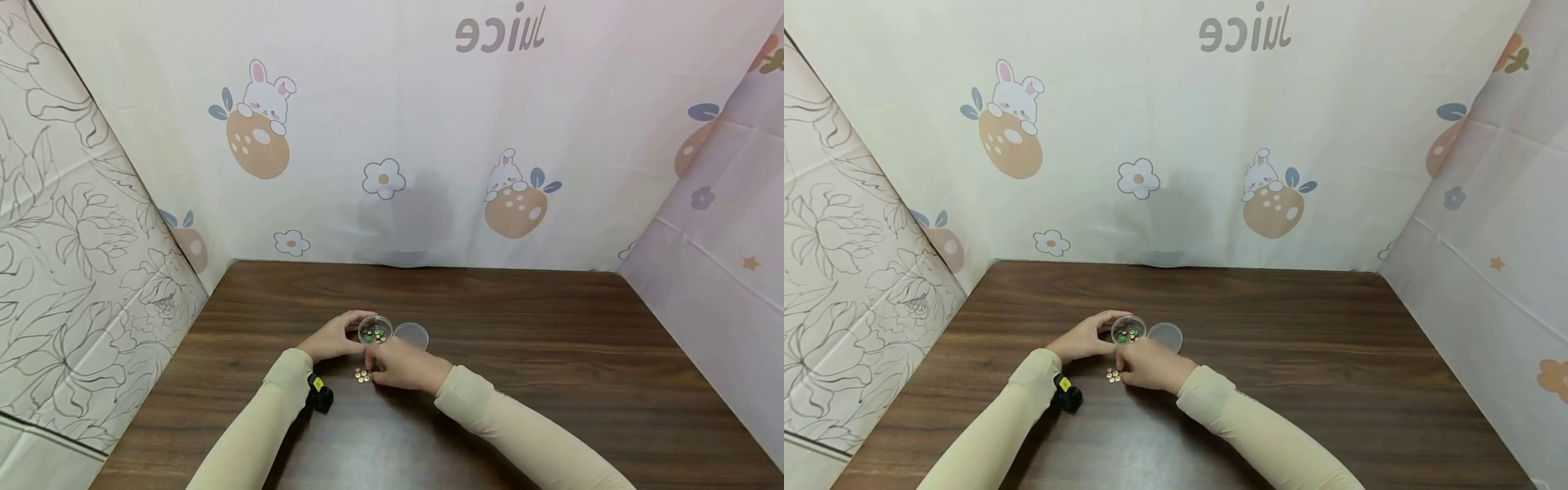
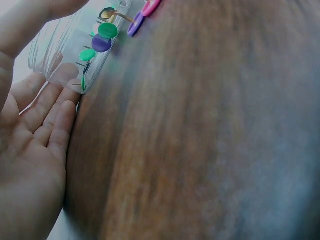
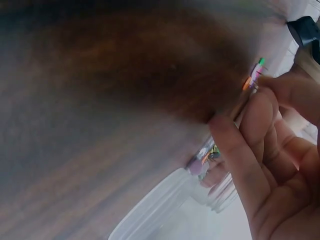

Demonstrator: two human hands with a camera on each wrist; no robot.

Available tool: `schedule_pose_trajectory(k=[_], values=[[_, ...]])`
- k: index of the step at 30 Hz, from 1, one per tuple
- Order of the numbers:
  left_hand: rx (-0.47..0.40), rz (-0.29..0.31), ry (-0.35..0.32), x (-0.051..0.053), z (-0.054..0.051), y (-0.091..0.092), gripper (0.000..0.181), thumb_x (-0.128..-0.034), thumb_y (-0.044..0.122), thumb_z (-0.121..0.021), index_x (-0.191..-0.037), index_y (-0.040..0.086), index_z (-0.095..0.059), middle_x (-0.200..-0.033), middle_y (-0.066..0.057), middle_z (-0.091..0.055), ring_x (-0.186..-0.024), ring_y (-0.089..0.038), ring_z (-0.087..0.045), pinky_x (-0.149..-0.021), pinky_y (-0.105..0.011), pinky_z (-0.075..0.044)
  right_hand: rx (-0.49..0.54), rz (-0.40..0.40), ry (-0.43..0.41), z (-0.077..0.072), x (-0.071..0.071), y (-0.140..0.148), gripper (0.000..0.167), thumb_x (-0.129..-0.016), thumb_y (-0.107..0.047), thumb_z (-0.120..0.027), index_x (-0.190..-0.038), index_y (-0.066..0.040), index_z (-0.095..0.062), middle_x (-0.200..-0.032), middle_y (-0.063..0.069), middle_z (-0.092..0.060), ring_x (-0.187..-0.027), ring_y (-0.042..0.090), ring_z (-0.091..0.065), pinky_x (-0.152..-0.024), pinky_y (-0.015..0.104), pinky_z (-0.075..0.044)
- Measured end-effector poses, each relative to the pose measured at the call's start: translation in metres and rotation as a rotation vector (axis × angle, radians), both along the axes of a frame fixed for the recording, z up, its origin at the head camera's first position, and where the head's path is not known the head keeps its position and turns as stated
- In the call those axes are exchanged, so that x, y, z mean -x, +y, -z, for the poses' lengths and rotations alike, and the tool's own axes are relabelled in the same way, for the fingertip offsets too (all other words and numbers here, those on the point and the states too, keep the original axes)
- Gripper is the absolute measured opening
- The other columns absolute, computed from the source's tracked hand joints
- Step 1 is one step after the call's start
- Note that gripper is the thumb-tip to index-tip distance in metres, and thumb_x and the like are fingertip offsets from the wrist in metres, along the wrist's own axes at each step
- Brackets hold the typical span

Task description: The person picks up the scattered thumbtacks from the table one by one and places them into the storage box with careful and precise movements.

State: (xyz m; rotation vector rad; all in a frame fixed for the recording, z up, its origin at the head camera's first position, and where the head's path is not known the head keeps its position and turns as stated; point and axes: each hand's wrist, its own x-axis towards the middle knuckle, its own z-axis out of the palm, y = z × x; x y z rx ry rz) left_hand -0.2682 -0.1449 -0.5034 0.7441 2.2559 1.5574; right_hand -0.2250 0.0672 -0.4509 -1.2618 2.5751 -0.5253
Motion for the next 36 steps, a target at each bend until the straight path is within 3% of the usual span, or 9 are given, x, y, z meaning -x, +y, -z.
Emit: schedule_pose_trajectory(k=[10,20,36], values=[[-0.016,0.009,0.003,0.0002,0.0011,-0.0006,0.069,-0.0902,0.011,-0.077,-0.15,0.007,-0.044,-0.143,-0.011,-0.052,-0.132,-0.029,-0.049,-0.107,-0.049,-0.04,-0.033,0.045,0.094,0.0068,-0.0024,-0.0043,0.009,-0.089,-0.012,-0.075,-0.089,-0.017,-0.067,-0.069,-0.012,-0.053,-0.058,0.002,-0.048,-0.054,0.021,-0.042],[0.007,-0.007,0.015,0.0024,0.0038,-0.0018,0.069,-0.0883,0.018,-0.08,-0.149,0.014,-0.048,-0.141,-0.003,-0.054,-0.13,-0.022,-0.051,-0.107,-0.044,-0.041,-0.024,0.066,0.159,0.0076,-0.0047,-0.0064,0.014,-0.088,-0.012,-0.074,-0.08,-0.018,-0.063,-0.07,-0.012,-0.053,-0.058,0.002,-0.047,-0.054,0.021,-0.042],[0.013,-0.01,0.01,0.0016,0.0029,-0.001,0.068,-0.0878,0.015,-0.08,-0.148,0.015,-0.048,-0.14,-0.002,-0.055,-0.129,-0.02,-0.051,-0.107,-0.044,-0.04,-0.019,0.051,0.132,0.0054,-0.0051,-0.0046,0.019,-0.088,-0.009,-0.07,-0.076,-0.018,-0.058,-0.067,-0.012,-0.05,-0.055,0.003,-0.046,-0.051,0.021,-0.041]])
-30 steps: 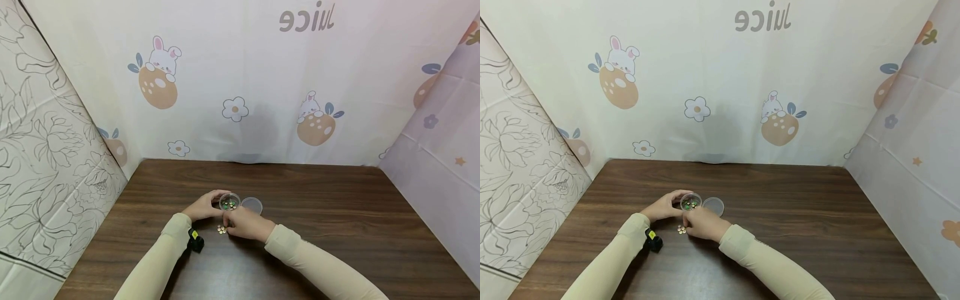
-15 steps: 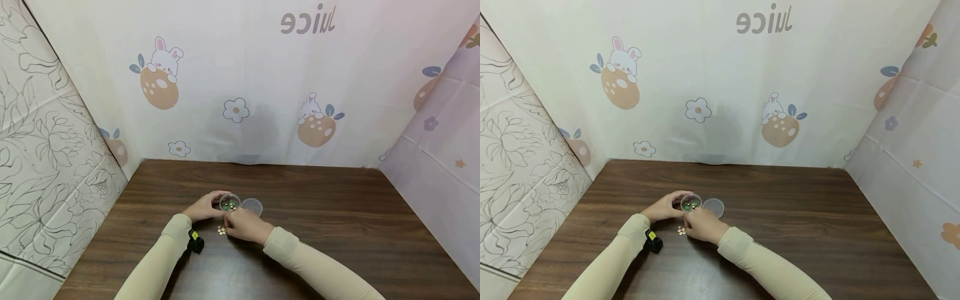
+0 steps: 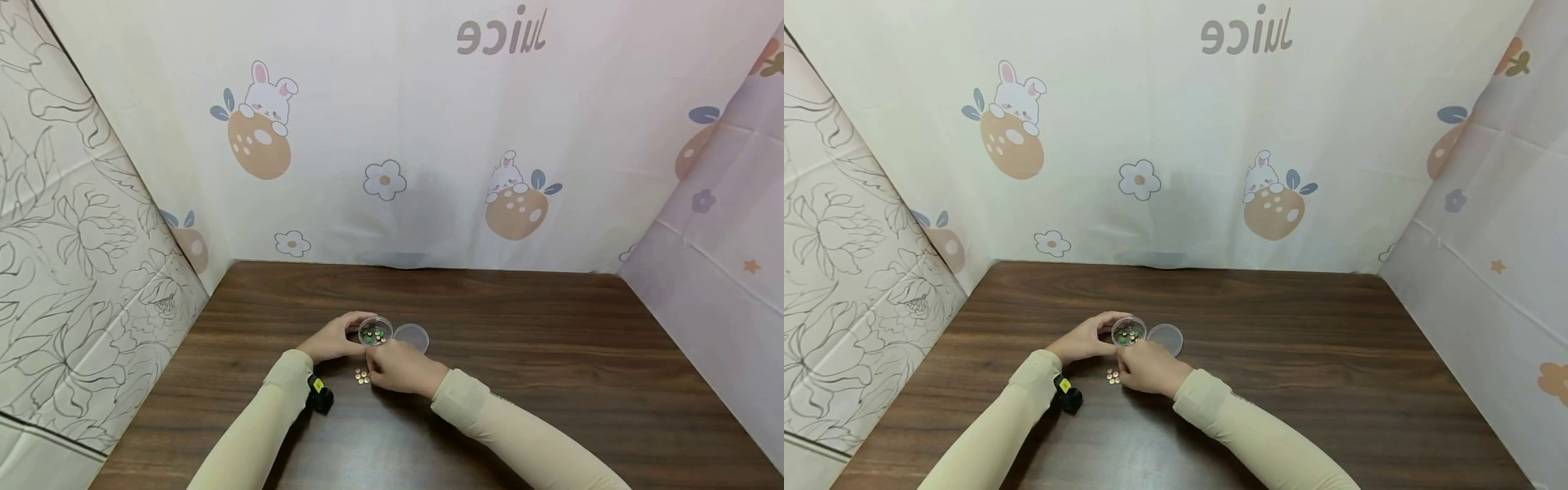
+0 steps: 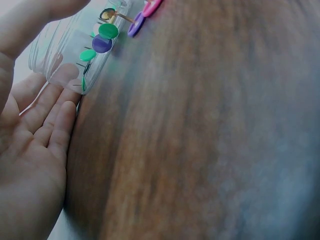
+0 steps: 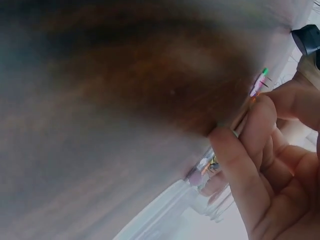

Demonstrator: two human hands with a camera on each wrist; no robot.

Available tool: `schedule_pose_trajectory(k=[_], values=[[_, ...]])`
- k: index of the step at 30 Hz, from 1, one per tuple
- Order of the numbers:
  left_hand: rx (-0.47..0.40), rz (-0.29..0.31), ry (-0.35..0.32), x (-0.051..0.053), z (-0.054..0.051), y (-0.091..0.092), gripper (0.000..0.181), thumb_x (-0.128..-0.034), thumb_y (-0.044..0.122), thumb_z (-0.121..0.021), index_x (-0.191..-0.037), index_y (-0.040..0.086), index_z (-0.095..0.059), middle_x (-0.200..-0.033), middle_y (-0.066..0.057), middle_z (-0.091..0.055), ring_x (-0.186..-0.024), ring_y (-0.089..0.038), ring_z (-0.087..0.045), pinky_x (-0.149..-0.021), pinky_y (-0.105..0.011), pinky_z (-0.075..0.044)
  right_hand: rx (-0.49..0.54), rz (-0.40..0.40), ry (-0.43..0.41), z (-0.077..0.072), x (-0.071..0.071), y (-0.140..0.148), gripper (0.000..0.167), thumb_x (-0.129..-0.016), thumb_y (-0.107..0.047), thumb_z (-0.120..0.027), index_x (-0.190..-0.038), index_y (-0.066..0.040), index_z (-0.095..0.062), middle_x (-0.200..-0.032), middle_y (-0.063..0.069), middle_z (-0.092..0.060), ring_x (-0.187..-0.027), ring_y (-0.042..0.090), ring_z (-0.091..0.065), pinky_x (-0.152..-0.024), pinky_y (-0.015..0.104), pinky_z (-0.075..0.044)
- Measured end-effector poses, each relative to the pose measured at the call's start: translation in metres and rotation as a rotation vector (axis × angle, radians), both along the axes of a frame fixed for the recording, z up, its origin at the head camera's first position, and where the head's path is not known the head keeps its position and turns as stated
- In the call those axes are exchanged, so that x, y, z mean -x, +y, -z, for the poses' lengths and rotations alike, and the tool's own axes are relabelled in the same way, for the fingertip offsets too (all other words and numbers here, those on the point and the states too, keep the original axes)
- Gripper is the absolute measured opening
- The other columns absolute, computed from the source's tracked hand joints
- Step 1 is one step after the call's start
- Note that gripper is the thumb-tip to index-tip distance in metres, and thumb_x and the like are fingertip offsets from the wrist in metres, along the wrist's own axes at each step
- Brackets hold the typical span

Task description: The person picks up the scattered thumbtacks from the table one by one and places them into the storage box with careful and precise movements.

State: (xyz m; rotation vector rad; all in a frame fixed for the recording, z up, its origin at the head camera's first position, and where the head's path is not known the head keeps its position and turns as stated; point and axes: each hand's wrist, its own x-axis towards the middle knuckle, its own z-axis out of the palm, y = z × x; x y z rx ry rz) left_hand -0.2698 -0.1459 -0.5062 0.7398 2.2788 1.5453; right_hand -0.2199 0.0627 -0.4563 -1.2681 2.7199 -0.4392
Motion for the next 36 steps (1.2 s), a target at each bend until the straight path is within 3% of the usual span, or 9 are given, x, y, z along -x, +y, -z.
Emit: schedule_pose_trajectory(k=[7,15,23,29,36], values=[[-0.01,0.0,-0.004,0.0,0.0,0.001,0.067,-0.0883,0.014,-0.08,-0.148,0.014,-0.049,-0.139,-0.004,-0.056,-0.129,-0.021,-0.052,-0.106,-0.041,-0.042,0.002,-0.038,-0.103,-0.003,0.004,0.003,0.019,-0.091,-0.009,-0.065,-0.077,-0.018,-0.055,-0.065,-0.012,-0.048,-0.053,0.001,-0.045,-0.051,0.02,-0.039],[-0.021,0.007,0.003,-0.001,-0.001,0.002,0.068,-0.0886,0.008,-0.078,-0.149,0.008,-0.046,-0.142,-0.012,-0.053,-0.13,-0.03,-0.051,-0.104,-0.047,-0.043,0.06,-0.041,-0.249,-0.005,0.009,0.01,0.017,-0.097,-0.008,-0.058,-0.082,-0.016,-0.055,-0.062,-0.009,-0.047,-0.051,0.003,-0.041,-0.053,0.02,-0.037],[0.014,-0.007,-0.007,-0.001,-0.002,0.0,0.07,-0.0882,0.014,-0.08,-0.15,0.015,-0.047,-0.144,-0.004,-0.05,-0.131,-0.022,-0.049,-0.105,-0.044,-0.042,0.135,-0.059,-0.167,-0.009,0.015,0.018,0.008,-0.099,-0.008,-0.058,-0.092,-0.013,-0.059,-0.064,-0.009,-0.05,-0.049,0.001,-0.039,-0.051,0.019,-0.037],[0.011,-0.012,-0.026,0.0,-0.001,-0.001,0.071,-0.0872,0.016,-0.081,-0.149,0.015,-0.047,-0.141,-0.005,-0.052,-0.129,-0.023,-0.051,-0.104,-0.045,-0.043,0.194,0.004,-0.162,-0.019,0.022,0.024,0.009,-0.101,-0.012,-0.058,-0.092,-0.014,-0.061,-0.066,-0.008,-0.058,-0.049,0.001,-0.044,-0.05,0.021,-0.041],[0.034,-0.055,-0.054,-0.004,-0.005,0.003,0.072,-0.086,0.015,-0.082,-0.149,0.017,-0.047,-0.144,-0.006,-0.05,-0.131,-0.025,-0.049,-0.107,-0.049,-0.04,0.228,0.081,-0.18,-0.027,0.03,0.025,0.01,-0.103,-0.015,-0.054,-0.095,-0.015,-0.06,-0.061,-0.005,-0.053,-0.046,0.005,-0.039,-0.049,0.024,-0.04]])
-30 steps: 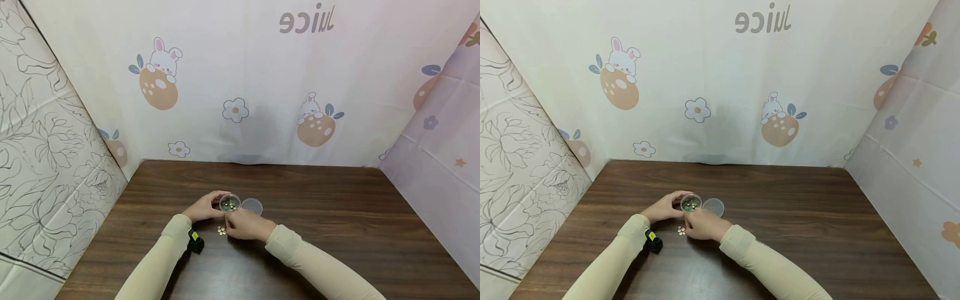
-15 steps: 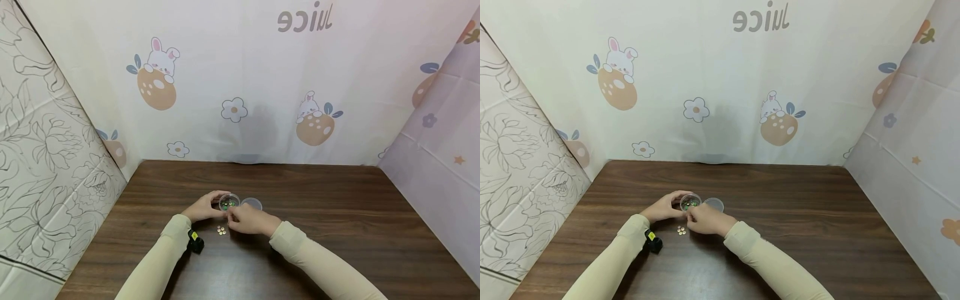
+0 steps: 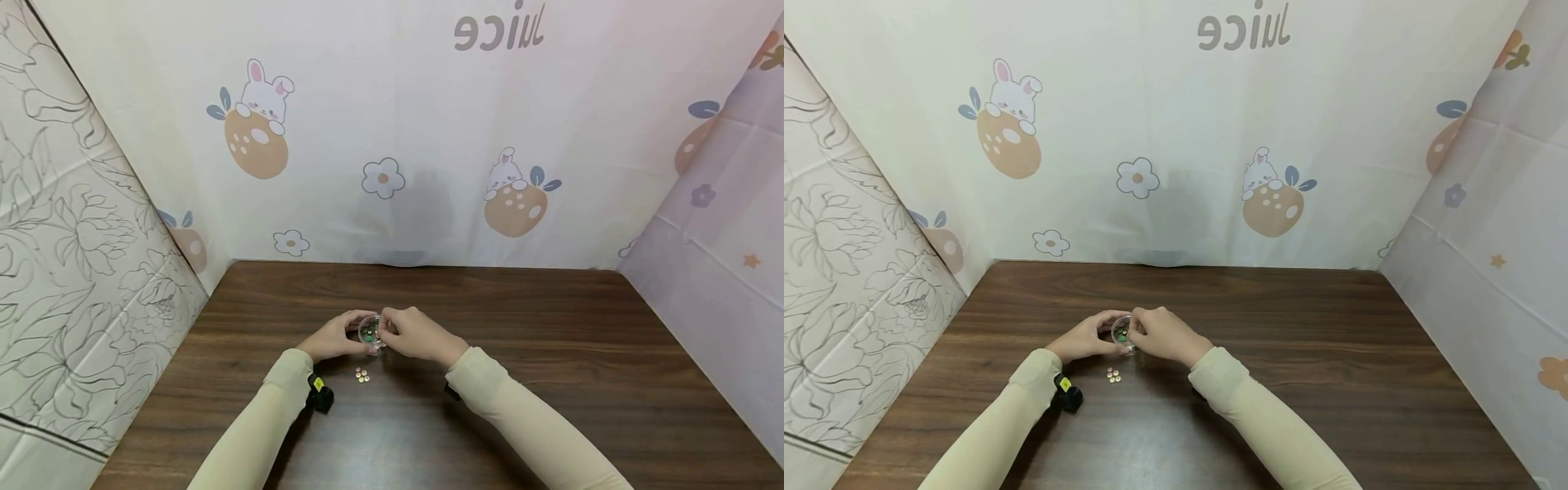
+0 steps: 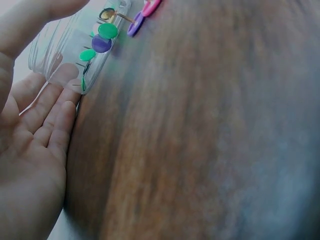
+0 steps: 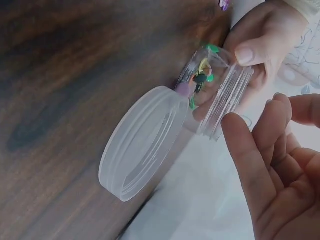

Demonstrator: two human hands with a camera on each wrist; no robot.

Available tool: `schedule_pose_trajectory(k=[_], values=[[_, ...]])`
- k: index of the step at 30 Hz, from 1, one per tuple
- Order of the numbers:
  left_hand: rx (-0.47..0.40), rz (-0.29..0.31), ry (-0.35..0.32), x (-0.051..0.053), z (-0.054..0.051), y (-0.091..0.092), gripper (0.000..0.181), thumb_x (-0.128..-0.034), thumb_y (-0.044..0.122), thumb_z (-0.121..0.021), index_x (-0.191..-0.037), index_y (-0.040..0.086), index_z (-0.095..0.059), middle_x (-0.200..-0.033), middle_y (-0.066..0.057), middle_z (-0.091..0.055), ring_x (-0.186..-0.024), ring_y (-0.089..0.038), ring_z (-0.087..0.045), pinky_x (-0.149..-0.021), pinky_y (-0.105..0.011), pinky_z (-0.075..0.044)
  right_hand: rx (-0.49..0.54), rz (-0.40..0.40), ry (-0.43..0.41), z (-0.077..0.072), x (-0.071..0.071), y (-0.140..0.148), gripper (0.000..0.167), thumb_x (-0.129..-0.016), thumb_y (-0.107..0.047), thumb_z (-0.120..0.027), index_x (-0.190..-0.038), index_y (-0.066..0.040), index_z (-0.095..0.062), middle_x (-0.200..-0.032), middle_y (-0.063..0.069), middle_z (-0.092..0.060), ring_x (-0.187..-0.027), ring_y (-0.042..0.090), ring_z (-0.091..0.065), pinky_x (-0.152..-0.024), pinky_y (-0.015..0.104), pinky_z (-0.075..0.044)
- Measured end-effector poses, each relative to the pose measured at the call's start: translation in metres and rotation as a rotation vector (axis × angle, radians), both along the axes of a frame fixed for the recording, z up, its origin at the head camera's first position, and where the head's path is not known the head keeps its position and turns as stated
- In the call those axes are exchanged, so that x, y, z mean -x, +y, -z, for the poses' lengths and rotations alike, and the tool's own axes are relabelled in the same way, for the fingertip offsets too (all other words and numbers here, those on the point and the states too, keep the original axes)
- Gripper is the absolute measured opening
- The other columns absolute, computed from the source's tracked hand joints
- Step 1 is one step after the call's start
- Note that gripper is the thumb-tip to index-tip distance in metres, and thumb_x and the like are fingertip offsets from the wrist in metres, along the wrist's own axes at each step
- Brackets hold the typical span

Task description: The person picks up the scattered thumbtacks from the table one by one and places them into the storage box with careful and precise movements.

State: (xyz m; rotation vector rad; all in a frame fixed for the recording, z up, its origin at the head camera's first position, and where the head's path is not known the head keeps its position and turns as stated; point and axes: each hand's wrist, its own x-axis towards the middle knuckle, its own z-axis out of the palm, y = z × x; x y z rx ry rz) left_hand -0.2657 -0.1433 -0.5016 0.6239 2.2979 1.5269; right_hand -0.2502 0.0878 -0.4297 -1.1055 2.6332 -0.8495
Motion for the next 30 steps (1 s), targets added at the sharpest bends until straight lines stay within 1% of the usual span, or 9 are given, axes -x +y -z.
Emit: schedule_pose_trajectory(k=[5,9,12,13,16,19,20,26,30], values=[[-0.016,-0.003,-0.004,-0.008,-0.013,0.003,0.071,-0.0866,0.01,-0.081,-0.149,0.011,-0.046,-0.146,-0.01,-0.049,-0.133,-0.029,-0.048,-0.108,-0.052,-0.037,-0.02,0.019,0.032,0.0,0.008,-0.004,0.011,-0.101,-0.014,-0.056,-0.092,-0.014,-0.062,-0.065,-0.004,-0.057,-0.049,0.005,-0.044,-0.053,0.026,-0.044],[-0.044,0.011,-0.015,-0.014,-0.022,0.004,0.069,-0.0877,0.01,-0.079,-0.148,0.009,-0.046,-0.146,-0.011,-0.049,-0.132,-0.031,-0.048,-0.108,-0.052,-0.038,-0.05,0.026,0.066,0.003,0.013,-0.007,0.009,-0.099,-0.012,-0.061,-0.09,-0.014,-0.064,-0.066,-0.006,-0.056,-0.05,0.005,-0.044,-0.053,0.026,-0.042],[-0.046,0.012,-0.018,-0.015,-0.023,0.005,0.069,-0.0879,0.009,-0.079,-0.148,0.008,-0.046,-0.144,-0.012,-0.05,-0.132,-0.031,-0.048,-0.107,-0.052,-0.038,-0.08,0.03,0.06,0.004,0.014,-0.01,0.008,-0.098,-0.012,-0.063,-0.09,-0.013,-0.064,-0.063,-0.007,-0.052,-0.049,0.005,-0.04,-0.051,0.025,-0.039],[-0.044,0.016,-0.014,-0.013,-0.019,0.004,0.069,-0.0879,0.011,-0.079,-0.149,0.01,-0.046,-0.144,-0.011,-0.05,-0.132,-0.029,-0.049,-0.107,-0.051,-0.039,-0.087,0.031,0.057,0.004,0.014,-0.01,0.008,-0.098,-0.012,-0.063,-0.09,-0.013,-0.064,-0.062,-0.006,-0.05,-0.049,0.005,-0.039,-0.051,0.025,-0.038],[-0.04,0.015,-0.016,-0.013,-0.019,0.004,0.07,-0.0874,0.009,-0.079,-0.149,0.01,-0.046,-0.144,-0.01,-0.05,-0.132,-0.029,-0.048,-0.108,-0.051,-0.038,-0.111,0.043,0.053,0.006,0.015,-0.012,0.007,-0.097,-0.013,-0.063,-0.091,-0.013,-0.064,-0.059,-0.006,-0.047,-0.048,0.006,-0.037,-0.05,0.025,-0.037],[-0.044,0.016,-0.013,-0.013,-0.019,0.004,0.07,-0.0872,0.009,-0.079,-0.149,0.01,-0.046,-0.144,-0.01,-0.05,-0.132,-0.03,-0.048,-0.108,-0.051,-0.038,-0.126,0.052,0.054,0.007,0.016,-0.013,0.007,-0.097,-0.014,-0.064,-0.09,-0.014,-0.064,-0.059,-0.006,-0.048,-0.048,0.007,-0.038,-0.051,0.026,-0.038],[-0.047,0.013,-0.015,-0.015,-0.022,0.005,0.07,-0.0871,0.007,-0.079,-0.148,0.009,-0.046,-0.144,-0.011,-0.05,-0.132,-0.031,-0.048,-0.108,-0.052,-0.037,-0.13,0.055,0.055,0.007,0.016,-0.013,0.007,-0.097,-0.014,-0.064,-0.09,-0.014,-0.064,-0.059,-0.006,-0.049,-0.048,0.007,-0.039,-0.051,0.026,-0.039],[-0.039,0.011,-0.009,-0.013,-0.021,0.004,0.07,-0.0871,0.008,-0.079,-0.149,0.01,-0.046,-0.144,-0.009,-0.05,-0.132,-0.029,-0.047,-0.109,-0.052,-0.036,-0.133,0.077,0.043,0.006,0.016,-0.013,0.01,-0.1,-0.017,-0.06,-0.093,-0.012,-0.066,-0.062,-0.005,-0.054,-0.048,0.007,-0.041,-0.051,0.027,-0.04],[-0.041,0.016,0.009,-0.013,-0.021,0.004,0.07,-0.0867,0.008,-0.08,-0.148,0.008,-0.047,-0.145,-0.01,-0.049,-0.133,-0.031,-0.047,-0.11,-0.053,-0.035,-0.122,0.088,0.062,0.006,0.015,-0.011,0.011,-0.1,-0.018,-0.059,-0.096,-0.012,-0.066,-0.062,-0.005,-0.054,-0.048,0.007,-0.041,-0.05,0.027,-0.04]])
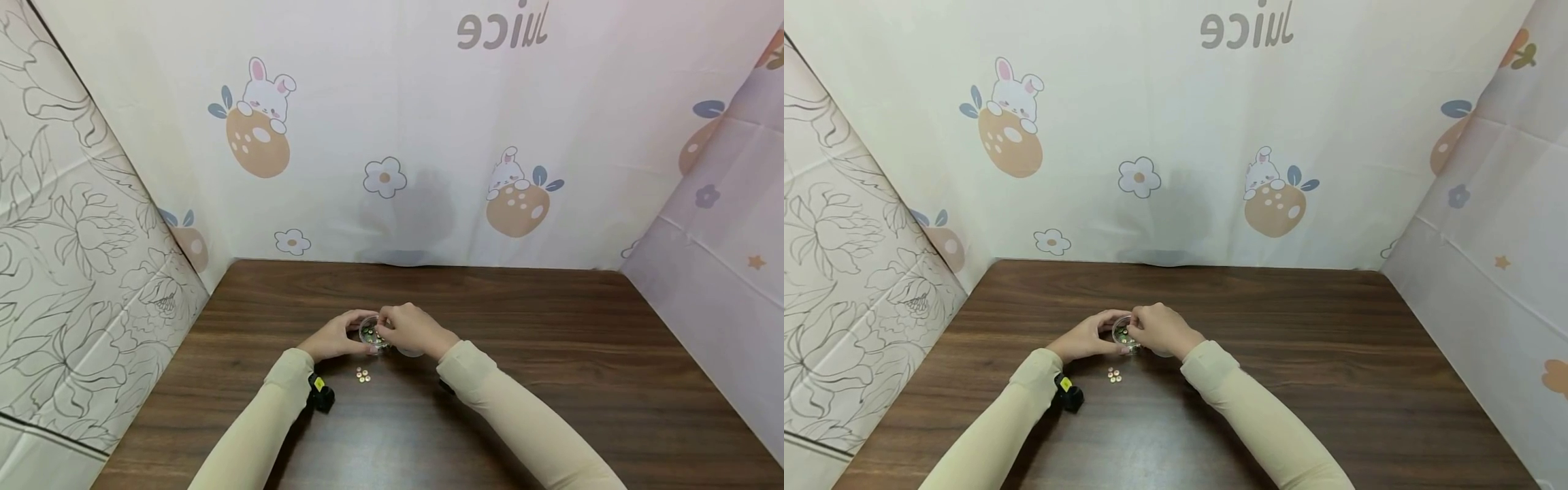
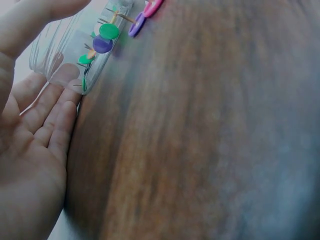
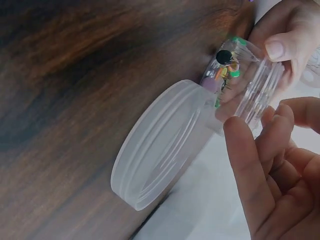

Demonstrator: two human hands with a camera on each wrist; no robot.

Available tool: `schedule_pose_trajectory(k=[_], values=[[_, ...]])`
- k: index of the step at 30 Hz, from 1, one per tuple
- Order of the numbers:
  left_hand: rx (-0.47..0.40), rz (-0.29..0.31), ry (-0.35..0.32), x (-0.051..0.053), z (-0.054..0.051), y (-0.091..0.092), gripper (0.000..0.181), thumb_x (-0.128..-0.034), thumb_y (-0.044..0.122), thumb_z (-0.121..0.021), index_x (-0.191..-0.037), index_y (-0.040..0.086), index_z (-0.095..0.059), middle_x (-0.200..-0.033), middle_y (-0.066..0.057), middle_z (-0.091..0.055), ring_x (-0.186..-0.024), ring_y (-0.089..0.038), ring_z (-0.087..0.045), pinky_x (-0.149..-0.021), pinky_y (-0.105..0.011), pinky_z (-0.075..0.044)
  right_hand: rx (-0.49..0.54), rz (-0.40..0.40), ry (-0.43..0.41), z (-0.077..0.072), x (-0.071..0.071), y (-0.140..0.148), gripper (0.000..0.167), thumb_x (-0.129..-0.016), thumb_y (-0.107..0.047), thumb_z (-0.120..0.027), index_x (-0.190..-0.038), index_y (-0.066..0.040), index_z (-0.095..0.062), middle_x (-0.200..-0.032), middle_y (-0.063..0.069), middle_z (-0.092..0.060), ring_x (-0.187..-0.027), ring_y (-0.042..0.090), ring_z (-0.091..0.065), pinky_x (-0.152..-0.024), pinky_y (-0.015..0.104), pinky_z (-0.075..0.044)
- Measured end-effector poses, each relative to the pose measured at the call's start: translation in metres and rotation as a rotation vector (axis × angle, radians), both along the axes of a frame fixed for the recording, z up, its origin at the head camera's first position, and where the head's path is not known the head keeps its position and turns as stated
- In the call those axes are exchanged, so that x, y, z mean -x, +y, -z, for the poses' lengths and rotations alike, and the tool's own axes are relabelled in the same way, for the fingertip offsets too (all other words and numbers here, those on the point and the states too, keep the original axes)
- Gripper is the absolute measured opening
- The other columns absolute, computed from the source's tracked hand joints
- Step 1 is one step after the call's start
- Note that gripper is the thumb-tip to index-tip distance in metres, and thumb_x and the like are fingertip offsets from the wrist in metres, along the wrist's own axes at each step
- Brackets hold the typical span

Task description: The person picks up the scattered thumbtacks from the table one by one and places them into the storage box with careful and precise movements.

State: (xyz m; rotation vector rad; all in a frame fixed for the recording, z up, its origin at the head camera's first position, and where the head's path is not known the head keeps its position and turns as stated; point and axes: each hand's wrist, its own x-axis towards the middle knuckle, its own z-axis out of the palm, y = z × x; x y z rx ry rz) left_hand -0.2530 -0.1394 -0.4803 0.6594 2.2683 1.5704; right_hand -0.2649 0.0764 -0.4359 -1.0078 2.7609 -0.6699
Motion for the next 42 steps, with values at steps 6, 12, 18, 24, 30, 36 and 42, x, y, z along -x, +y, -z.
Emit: schedule_pose_trajectory(k=[6,12,18,24,30,36,42], values=[[0.004,0.008,-0.01,-0.001,-0.003,0.0,0.071,-0.0865,0.009,-0.08,-0.149,0.007,-0.046,-0.147,-0.01,-0.048,-0.133,-0.03,-0.047,-0.108,-0.052,-0.037,0.014,-0.019,-0.027,-0.001,-0.008,0.005,0.011,-0.102,-0.02,-0.057,-0.099,-0.013,-0.066,-0.06,-0.007,-0.055,-0.046,0.006,-0.043,-0.048,0.025,-0.04],[0.01,0.011,-0.006,0.001,0.0,-0.001,0.073,-0.0866,0.009,-0.08,-0.15,0.003,-0.044,-0.146,-0.012,-0.049,-0.132,-0.031,-0.048,-0.107,-0.052,-0.038,0.051,-0.06,-0.027,-0.002,-0.015,0.008,0.009,-0.101,-0.016,-0.059,-0.097,-0.012,-0.066,-0.061,-0.005,-0.057,-0.047,0.004,-0.042,-0.049,0.024,-0.039],[0.022,0.013,0.014,0.012,0.019,-0.004,0.074,-0.0874,0.009,-0.08,-0.151,0.005,-0.042,-0.143,-0.011,-0.051,-0.131,-0.029,-0.05,-0.104,-0.05,-0.042,0.086,-0.144,-0.048,-0.002,-0.021,0.006,0.008,-0.1,-0.017,-0.064,-0.096,-0.012,-0.068,-0.063,-0.005,-0.058,-0.049,0.002,-0.042,-0.05,0.022,-0.039],[0.029,0.03,0.04,0.016,0.025,-0.006,0.07,-0.0892,0.011,-0.078,-0.151,0.011,-0.045,-0.144,-0.006,-0.05,-0.13,-0.024,-0.05,-0.103,-0.044,-0.044,0.038,-0.191,-0.015,0.001,-0.026,0.005,0.004,-0.098,-0.015,-0.066,-0.096,-0.015,-0.068,-0.071,-0.011,-0.061,-0.054,0.0,-0.05,-0.054,0.021,-0.045],[0.009,0.044,0.047,0.017,0.025,-0.006,0.071,-0.0886,0.01,-0.078,-0.151,0.008,-0.044,-0.142,-0.009,-0.052,-0.13,-0.026,-0.05,-0.104,-0.045,-0.042,0.007,-0.234,-0.044,0.006,-0.031,0.001,0.005,-0.093,-0.01,-0.069,-0.092,-0.015,-0.067,-0.073,-0.012,-0.059,-0.061,-0.001,-0.052,-0.06,0.02,-0.046],[-0.007,0.044,0.053,0.016,0.025,-0.004,0.071,-0.0886,0.003,-0.076,-0.151,0.002,-0.042,-0.141,-0.015,-0.053,-0.13,-0.033,-0.05,-0.105,-0.05,-0.041,-0.021,-0.291,-0.063,0.014,-0.036,-0.006,0.009,-0.087,-0.006,-0.073,-0.091,-0.012,-0.069,-0.071,-0.014,-0.055,-0.062,-0.002,-0.05,-0.059,0.017,-0.044],[-0.027,0.068,0.048,0.006,0.008,-0.003,0.07,-0.0894,0.001,-0.075,-0.149,-0.004,-0.04,-0.14,-0.021,-0.053,-0.129,-0.036,-0.05,-0.105,-0.051,-0.041,-0.015,-0.287,-0.004,0.019,-0.039,-0.011,0.011,-0.085,-0.003,-0.075,-0.089,-0.011,-0.068,-0.072,-0.01,-0.058,-0.063,-0.001,-0.051,-0.06,0.016,-0.044]])
